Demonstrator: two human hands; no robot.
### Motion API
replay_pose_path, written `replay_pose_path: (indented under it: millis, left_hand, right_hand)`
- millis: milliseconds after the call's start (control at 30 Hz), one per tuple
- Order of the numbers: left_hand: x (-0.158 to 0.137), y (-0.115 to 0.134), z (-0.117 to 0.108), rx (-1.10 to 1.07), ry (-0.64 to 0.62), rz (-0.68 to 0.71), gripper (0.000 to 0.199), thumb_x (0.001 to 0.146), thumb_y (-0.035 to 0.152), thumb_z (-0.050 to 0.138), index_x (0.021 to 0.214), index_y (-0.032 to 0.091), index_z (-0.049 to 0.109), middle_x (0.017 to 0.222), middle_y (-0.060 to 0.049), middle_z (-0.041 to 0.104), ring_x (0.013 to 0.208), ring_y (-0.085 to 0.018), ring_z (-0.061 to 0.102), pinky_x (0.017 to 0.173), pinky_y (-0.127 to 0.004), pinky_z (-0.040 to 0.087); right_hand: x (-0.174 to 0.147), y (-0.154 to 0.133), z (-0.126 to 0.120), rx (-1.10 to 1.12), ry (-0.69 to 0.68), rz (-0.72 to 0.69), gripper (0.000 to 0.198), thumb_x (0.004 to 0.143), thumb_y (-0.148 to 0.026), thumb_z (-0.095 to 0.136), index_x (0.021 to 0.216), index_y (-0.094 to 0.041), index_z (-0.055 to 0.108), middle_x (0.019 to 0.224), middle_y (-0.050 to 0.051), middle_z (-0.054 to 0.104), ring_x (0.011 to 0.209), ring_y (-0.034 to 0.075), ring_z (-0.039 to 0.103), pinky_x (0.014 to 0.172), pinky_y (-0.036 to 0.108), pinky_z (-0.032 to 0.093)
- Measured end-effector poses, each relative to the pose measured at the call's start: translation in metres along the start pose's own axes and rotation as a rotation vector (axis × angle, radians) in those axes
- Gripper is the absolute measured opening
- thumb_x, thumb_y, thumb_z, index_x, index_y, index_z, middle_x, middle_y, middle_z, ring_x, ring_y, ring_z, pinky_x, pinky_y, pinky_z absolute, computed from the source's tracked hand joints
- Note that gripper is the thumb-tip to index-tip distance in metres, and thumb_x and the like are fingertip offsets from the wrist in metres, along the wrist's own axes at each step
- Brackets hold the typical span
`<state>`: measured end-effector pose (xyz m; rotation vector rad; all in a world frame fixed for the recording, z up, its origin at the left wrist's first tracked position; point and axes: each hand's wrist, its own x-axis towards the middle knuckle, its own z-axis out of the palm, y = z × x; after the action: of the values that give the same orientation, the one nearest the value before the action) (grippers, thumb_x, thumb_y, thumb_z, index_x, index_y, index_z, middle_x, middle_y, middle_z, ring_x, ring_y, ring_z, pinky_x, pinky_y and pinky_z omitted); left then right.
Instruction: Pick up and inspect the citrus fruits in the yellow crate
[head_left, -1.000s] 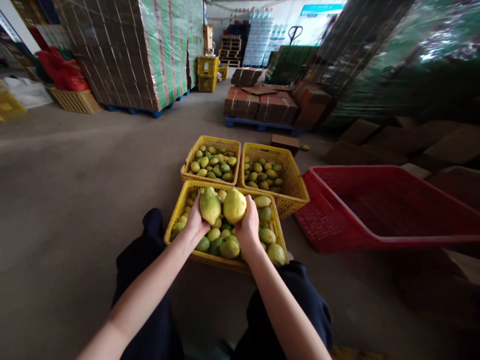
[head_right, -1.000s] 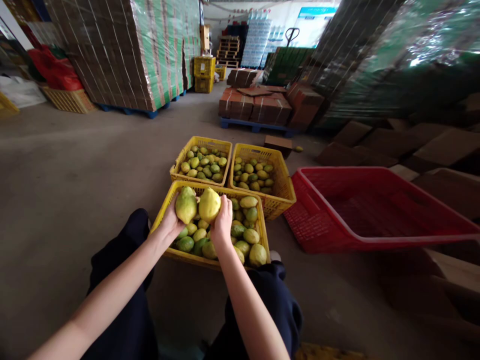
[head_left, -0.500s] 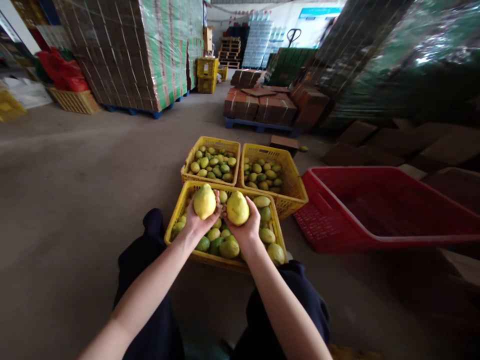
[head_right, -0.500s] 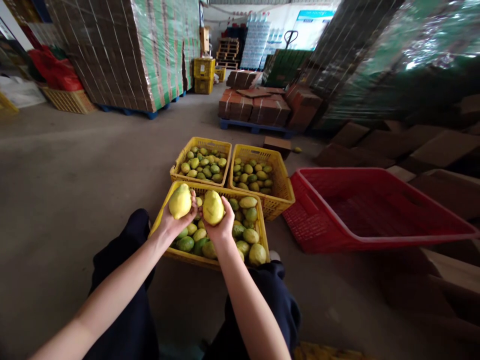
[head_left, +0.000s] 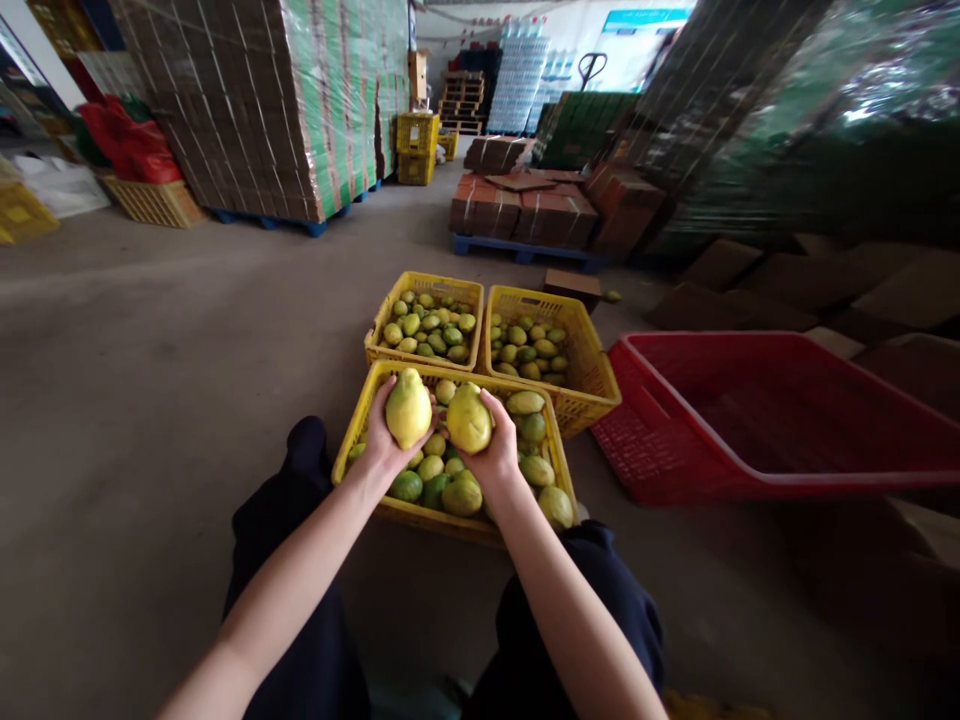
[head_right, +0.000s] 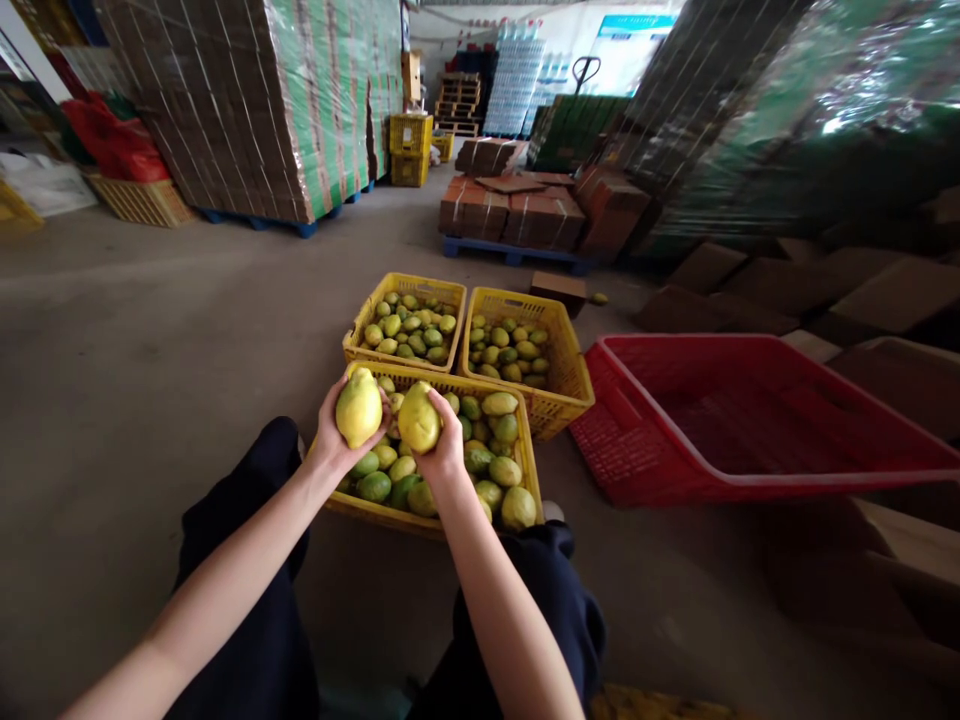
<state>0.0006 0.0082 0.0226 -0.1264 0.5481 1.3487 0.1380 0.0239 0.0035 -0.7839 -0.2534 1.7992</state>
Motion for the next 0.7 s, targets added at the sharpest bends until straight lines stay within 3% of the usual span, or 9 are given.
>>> replay_pose_path:
  millis: [233,467,700]
  left_hand:
    - [-0.001,0.008,-0.011,-0.065,0.146,-0.033,0.028,0.1,0.024,0.043,0.11,0.016,0.068,0.08,-0.004,0.074,0.075,-0.02,0.075,0.08,-0.037,0.064]
    - [-0.006,0.014,-0.022,0.053,0.082,0.039,0.019,0.094,0.031,0.061,0.102,0.016,0.068,0.08,-0.003,0.074,0.072,-0.016,0.072,0.078,-0.034,0.063]
    - [-0.01,0.013,-0.016,0.124,0.057,-0.01,0.027,0.097,0.035,0.053,0.089,0.014,0.067,0.076,-0.006,0.072,0.063,-0.017,0.07,0.069,-0.031,0.062]
  right_hand:
    - [0.0,0.0,0.005,0.039,0.129,0.146,0.015,0.083,-0.037,0.064,0.085,-0.022,0.065,0.059,0.003,0.07,0.061,0.025,0.072,0.054,0.037,0.062]
    - [0.004,0.007,0.006,-0.001,0.076,0.122,0.016,0.086,-0.038,0.063,0.087,-0.022,0.064,0.068,0.003,0.074,0.057,0.021,0.071,0.051,0.033,0.061]
    - [0.004,0.012,0.003,-0.002,0.019,0.083,0.01,0.081,-0.031,0.068,0.078,-0.022,0.065,0.064,0.0,0.072,0.05,0.017,0.066,0.046,0.028,0.059]
